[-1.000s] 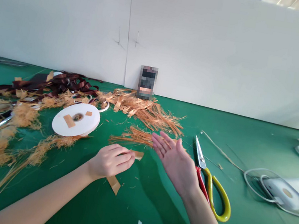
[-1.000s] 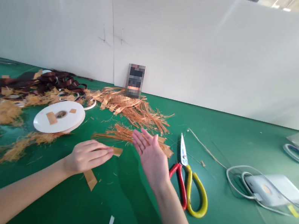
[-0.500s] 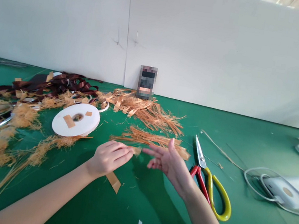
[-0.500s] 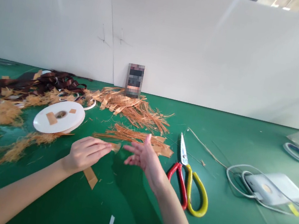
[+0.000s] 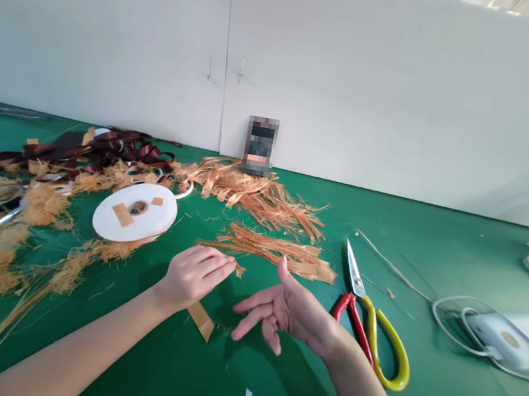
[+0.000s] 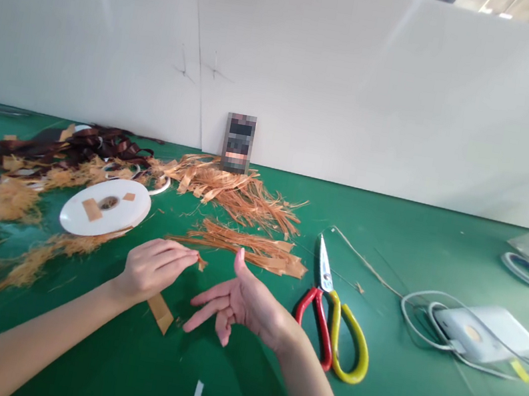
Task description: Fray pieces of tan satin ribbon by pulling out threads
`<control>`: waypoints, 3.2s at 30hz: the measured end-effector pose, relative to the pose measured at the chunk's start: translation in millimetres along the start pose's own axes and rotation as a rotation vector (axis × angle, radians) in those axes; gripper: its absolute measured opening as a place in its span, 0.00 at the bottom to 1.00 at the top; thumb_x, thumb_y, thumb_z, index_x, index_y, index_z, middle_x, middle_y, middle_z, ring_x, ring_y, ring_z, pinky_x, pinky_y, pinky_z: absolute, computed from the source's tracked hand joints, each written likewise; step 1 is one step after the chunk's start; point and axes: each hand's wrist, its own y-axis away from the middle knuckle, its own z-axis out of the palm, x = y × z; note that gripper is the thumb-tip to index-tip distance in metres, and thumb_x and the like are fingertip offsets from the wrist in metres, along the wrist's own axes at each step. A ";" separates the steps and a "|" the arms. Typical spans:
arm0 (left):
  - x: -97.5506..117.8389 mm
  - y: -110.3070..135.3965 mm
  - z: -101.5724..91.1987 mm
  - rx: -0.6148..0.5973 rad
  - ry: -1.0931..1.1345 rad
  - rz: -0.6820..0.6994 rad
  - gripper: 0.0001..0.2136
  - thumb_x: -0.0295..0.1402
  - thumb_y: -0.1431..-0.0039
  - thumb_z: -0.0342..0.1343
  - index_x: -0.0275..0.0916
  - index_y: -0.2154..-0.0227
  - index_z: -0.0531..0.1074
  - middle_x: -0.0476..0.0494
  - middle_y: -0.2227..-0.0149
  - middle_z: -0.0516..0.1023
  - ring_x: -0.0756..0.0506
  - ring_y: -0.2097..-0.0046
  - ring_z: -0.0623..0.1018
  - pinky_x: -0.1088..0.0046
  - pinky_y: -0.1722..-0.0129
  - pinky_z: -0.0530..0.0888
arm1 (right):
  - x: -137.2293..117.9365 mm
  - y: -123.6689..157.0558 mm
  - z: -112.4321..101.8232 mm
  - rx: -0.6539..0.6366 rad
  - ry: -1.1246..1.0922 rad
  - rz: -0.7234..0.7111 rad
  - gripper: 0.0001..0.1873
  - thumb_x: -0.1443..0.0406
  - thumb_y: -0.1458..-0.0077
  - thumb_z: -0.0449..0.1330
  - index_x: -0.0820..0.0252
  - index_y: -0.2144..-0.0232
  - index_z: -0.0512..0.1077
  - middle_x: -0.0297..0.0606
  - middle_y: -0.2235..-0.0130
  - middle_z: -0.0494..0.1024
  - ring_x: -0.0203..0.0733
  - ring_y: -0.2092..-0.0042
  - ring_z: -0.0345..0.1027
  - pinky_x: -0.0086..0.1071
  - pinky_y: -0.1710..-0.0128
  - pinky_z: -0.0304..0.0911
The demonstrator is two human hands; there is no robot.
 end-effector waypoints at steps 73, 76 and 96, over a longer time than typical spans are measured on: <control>-0.1 -1.5 -1.5 -0.060 0.017 0.043 0.07 0.21 0.44 0.54 0.36 0.63 0.72 0.48 0.68 0.80 0.50 0.65 0.78 0.74 0.65 0.73 | 5.7 -6.3 5.0 0.233 0.161 -0.293 0.40 0.36 0.47 0.35 0.59 0.66 0.73 0.47 0.52 0.75 0.49 0.46 0.66 0.48 0.44 0.54; -0.1 -0.3 -0.3 -0.073 0.032 0.076 0.07 0.21 0.45 0.56 0.36 0.63 0.72 0.48 0.69 0.80 0.49 0.65 0.78 0.74 0.65 0.74 | 3.7 -7.8 5.9 0.302 0.067 -0.451 0.32 0.39 0.45 0.40 0.55 0.69 0.72 0.42 0.47 0.72 0.47 0.40 0.58 0.47 0.39 0.48; 0.2 -3.3 -1.8 -0.013 0.023 0.002 0.07 0.21 0.45 0.56 0.37 0.64 0.72 0.48 0.69 0.81 0.49 0.65 0.79 0.73 0.65 0.75 | 2.4 -4.0 4.8 0.176 0.188 -0.199 0.53 0.36 0.50 0.22 0.67 0.67 0.74 0.49 0.70 0.80 0.39 0.74 0.72 0.30 0.75 0.54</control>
